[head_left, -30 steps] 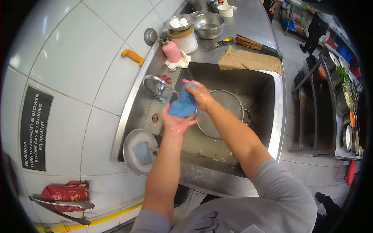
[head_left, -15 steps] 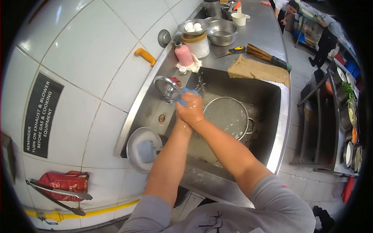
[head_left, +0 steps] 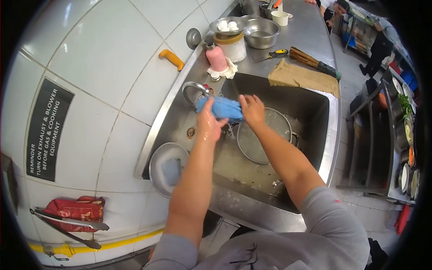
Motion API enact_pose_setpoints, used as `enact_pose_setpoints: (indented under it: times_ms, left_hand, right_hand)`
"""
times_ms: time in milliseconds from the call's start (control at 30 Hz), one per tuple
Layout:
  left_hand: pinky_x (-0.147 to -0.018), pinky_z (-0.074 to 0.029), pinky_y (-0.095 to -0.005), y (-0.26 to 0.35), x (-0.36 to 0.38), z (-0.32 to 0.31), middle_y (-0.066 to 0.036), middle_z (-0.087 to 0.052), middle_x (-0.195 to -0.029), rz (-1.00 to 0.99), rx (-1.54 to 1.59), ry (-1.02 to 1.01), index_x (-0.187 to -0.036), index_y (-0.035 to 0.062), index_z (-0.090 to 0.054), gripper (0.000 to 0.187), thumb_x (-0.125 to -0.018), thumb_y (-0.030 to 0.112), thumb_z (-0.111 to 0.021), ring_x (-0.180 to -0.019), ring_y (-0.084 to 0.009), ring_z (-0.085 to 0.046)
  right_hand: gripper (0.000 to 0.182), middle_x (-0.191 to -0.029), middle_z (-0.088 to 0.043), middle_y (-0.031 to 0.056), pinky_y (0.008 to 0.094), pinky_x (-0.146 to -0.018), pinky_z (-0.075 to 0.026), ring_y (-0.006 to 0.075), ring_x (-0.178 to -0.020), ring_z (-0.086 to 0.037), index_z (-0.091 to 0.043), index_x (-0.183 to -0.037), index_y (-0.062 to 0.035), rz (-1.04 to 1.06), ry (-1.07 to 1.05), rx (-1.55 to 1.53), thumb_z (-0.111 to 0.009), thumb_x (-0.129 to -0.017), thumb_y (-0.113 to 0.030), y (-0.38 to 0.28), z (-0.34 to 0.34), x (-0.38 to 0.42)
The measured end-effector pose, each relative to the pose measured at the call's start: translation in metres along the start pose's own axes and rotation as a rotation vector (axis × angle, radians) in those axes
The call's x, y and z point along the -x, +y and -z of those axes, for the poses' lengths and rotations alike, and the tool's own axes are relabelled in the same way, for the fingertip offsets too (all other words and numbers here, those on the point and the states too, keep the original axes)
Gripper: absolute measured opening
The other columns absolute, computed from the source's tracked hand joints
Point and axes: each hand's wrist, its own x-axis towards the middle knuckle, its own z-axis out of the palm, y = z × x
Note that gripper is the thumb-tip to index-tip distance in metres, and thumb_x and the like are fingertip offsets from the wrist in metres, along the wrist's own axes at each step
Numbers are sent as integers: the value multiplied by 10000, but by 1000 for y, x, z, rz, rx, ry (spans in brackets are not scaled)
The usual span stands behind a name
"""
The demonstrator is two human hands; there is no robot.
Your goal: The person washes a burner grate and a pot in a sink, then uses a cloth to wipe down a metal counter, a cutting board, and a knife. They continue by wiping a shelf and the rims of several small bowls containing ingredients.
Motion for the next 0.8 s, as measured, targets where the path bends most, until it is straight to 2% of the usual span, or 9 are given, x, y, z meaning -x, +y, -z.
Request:
enact_pose_setpoints:
  times_ms: [100, 200, 267, 333, 400, 467, 567, 700, 800]
  left_hand:
    - [-1108, -394, -630, 16, -7, -1, -112, -670, -1305, -84, -454, -45, -1306, 77, -634, 395, -988, 306, -678, -1267, -313, -602]
    - [-1050, -490, -503, 21, -4, 14, -125, -713, -1194, -308, -216, -258, -1226, 5, -664, 342, -994, 256, -662, -1156, -302, -668]
    - [-959, -532, -430, 35, 28, 14, -125, -725, -1117, -364, -23, -320, -1159, -2, -686, 274, -962, 188, -694, -1037, -277, -701]
    - [-868, -573, -357, 23, 30, 28, -125, -737, -1040, -419, 174, -394, -1092, -10, -707, 209, -929, 119, -725, -918, -253, -733]
    - [-872, -578, -365, -30, -16, 63, -164, -743, -1048, -246, 257, 99, -1132, -43, -684, 284, -896, 104, -743, -934, -257, -741]
    - [-1011, -528, -424, -44, -7, 63, -240, -691, -1227, 259, -540, 243, -1256, -86, -614, 505, -858, 172, -787, -1088, -320, -704]
    - [-1040, -499, -400, -106, -30, 69, -189, -635, -1344, -552, -1238, 350, -1436, -34, -496, 811, -781, 252, -879, -1217, -335, -624]
    - [-1016, -502, -395, -61, -54, 45, -201, -664, -1300, -626, -803, 89, -1398, -27, -545, 721, -746, 128, -811, -1170, -304, -653]
    - [-1042, -491, -446, -17, -57, 35, -240, -682, -1259, -463, -1007, -59, -1345, -27, -584, 681, -710, 136, -767, -1198, -397, -650]
  right_hand:
    - [450, -1421, -629, 134, 478, -1074, -450, 386, -1279, -584, -742, -1234, -112, 393, 235, -331, -743, -909, -425, -34, 2, 12]
    - [537, -1396, -648, 173, 487, -1100, -436, 383, -1309, -574, -699, -1299, -123, 417, -352, -837, -796, -857, -411, -55, 20, 21]
    - [471, -1289, -695, 222, 483, -1080, -465, 388, -1272, -613, -734, -1233, -101, 349, -621, -147, -814, -816, -303, -45, 16, -4]
    - [420, -1221, -714, 231, 476, -1045, -494, 395, -1210, -646, -749, -1197, -94, 267, -630, -52, -790, -806, -240, -30, -2, -24]
    - [376, -1153, -734, 241, 468, -1010, -523, 403, -1147, -680, -765, -1161, -86, 180, -633, 52, -766, -796, -177, -32, -5, -28]
    - [333, -1131, -733, 248, 456, -948, -560, 423, -1064, -705, -780, -1110, -60, 215, -387, -115, -711, -787, -99, -50, 6, -19]
    - [348, -1081, -760, 203, 433, -953, -564, 341, -1014, -739, -761, -1126, -39, 138, -507, -380, -714, -781, -43, -71, 16, -4]
    - [585, -1182, -706, 214, 418, -936, -575, 335, -1027, -727, -598, -1338, -65, -115, -639, -727, -781, -783, -64, -31, 5, -11]
    - [924, -1316, -630, 250, 408, -927, -582, 361, -1082, -702, -388, -1572, -105, -309, -684, -911, -867, -781, -116, 6, 8, -19]
